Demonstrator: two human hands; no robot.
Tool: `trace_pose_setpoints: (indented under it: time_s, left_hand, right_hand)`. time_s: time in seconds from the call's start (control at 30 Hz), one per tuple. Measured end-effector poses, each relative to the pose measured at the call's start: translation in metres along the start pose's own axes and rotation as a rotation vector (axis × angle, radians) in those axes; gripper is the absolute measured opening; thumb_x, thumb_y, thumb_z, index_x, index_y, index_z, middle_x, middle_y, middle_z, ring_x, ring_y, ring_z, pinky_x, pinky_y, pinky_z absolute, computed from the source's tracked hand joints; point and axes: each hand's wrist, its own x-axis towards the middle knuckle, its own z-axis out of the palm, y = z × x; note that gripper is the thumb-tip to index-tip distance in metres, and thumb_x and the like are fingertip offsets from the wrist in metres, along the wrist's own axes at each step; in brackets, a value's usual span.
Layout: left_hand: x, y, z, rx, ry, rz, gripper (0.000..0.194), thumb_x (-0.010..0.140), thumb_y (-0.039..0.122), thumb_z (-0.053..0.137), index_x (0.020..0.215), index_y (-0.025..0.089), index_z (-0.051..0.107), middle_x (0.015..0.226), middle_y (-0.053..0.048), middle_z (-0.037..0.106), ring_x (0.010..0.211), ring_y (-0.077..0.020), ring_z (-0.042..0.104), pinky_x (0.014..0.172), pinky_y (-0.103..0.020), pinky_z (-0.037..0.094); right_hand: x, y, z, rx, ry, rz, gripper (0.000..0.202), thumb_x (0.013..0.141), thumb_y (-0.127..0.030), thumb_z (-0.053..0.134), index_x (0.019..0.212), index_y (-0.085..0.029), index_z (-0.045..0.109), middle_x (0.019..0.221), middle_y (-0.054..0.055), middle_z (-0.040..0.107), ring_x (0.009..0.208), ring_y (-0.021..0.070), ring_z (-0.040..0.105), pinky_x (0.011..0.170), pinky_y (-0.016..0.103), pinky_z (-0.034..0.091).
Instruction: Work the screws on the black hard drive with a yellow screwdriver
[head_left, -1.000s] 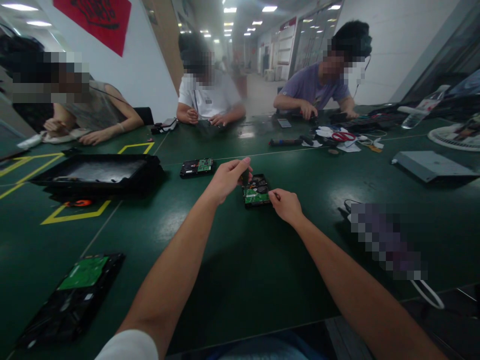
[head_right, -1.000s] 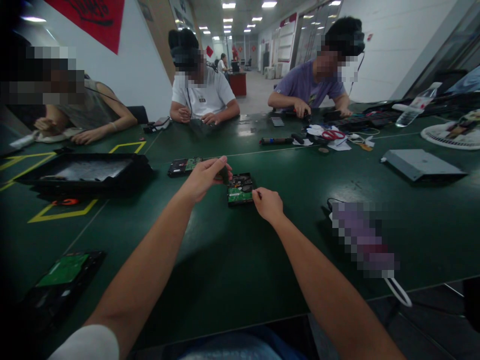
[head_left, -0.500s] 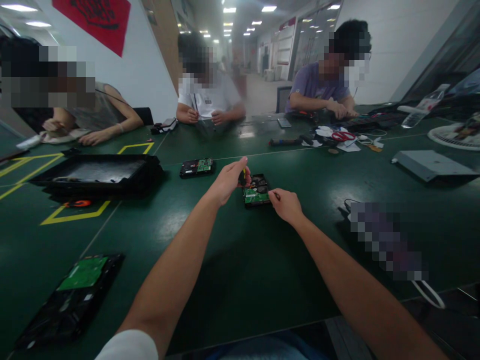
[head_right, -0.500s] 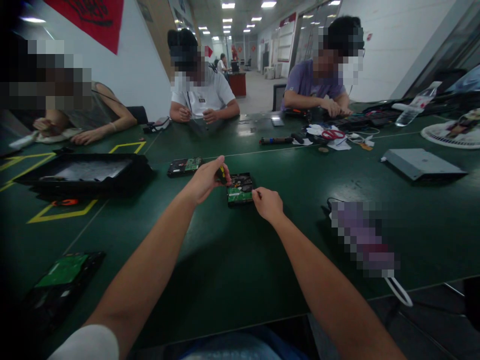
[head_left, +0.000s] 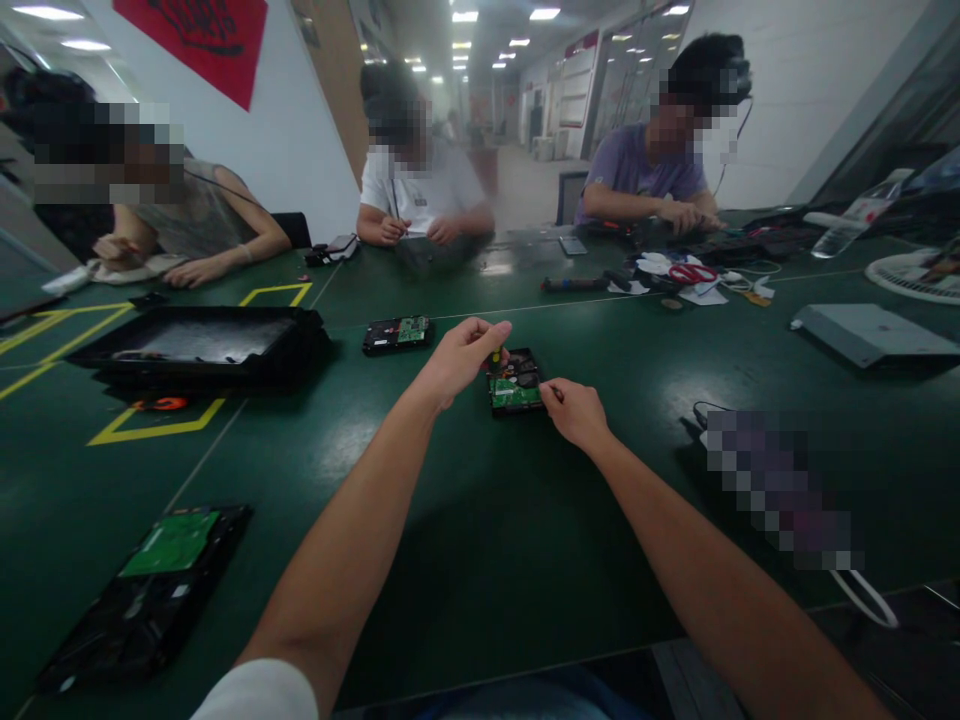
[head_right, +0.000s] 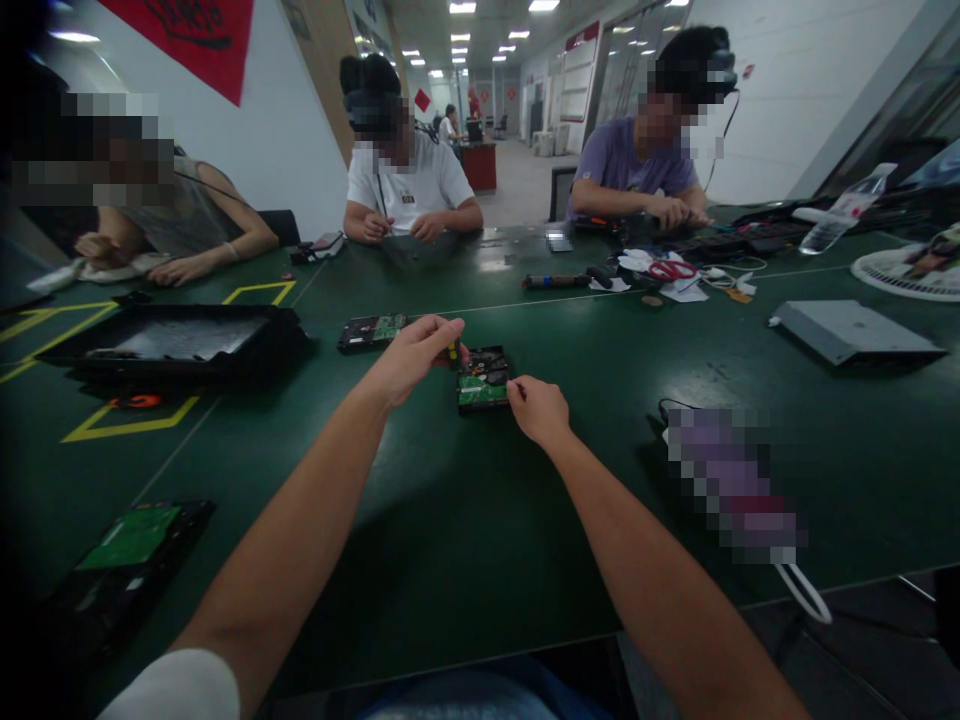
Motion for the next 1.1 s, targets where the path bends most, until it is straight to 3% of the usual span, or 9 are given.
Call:
trace_pose_setpoints:
  time_s: [0.23,0.5,0.83,1.1]
  left_hand:
    - [0.003,-0.003,-0.001,-0.036,0.019,-0.035,0.036,0.091,0.054,0.064,0.086,0.019,0.065,0.083,-0.006,0.071,0.081,-0.0194,0.065,0.075,-0.032,0.048]
    - [0.002,0.001,-0.005,0.097,0.081,-0.016,0.037,0.089,0.054,0.061,0.086,0.02,0.076,0.096,-0.007,0.073,0.092,-0.0219,0.063,0.075,-0.032,0.048]
    - [-0.003,0.01,-0.002,0.006,0.05,-0.072,0.028,0.088,0.048,0.067,0.088,0.02,0.067,0.092,-0.009,0.071,0.082,-0.0198,0.065,0.049,-0.024,0.043]
    - [-0.003,0.009,0.0,-0.087,0.056,-0.104,0.025,0.087,0.043,0.067,0.087,0.018,0.063,0.092,-0.01,0.072,0.084,-0.0207,0.067,0.055,-0.025,0.049]
  right_hand:
    - [0.0,0.0,0.001,-0.013,0.018,0.008,0.034,0.104,-0.042,0.047,0.103,-0.025,0.076,0.091,0.004,0.076,0.078,0.0195,0.066,0.065,0.029,0.038]
    - [-0.001,-0.003,-0.002,0.008,-0.01,0.027,0.036,0.105,-0.044,0.045,0.106,-0.024,0.075,0.088,0.003,0.075,0.075,0.0186,0.065,0.063,0.029,0.039]
    - [-0.002,-0.004,-0.004,0.007,-0.004,0.02,0.034,0.104,-0.042,0.046,0.101,-0.025,0.075,0.083,0.002,0.074,0.074,0.0184,0.065,0.065,0.029,0.039]
    - [-0.002,-0.006,-0.005,0.008,-0.022,0.044,0.037,0.105,-0.045,0.044,0.103,-0.025,0.076,0.086,0.004,0.075,0.072,0.0181,0.064,0.063,0.028,0.039]
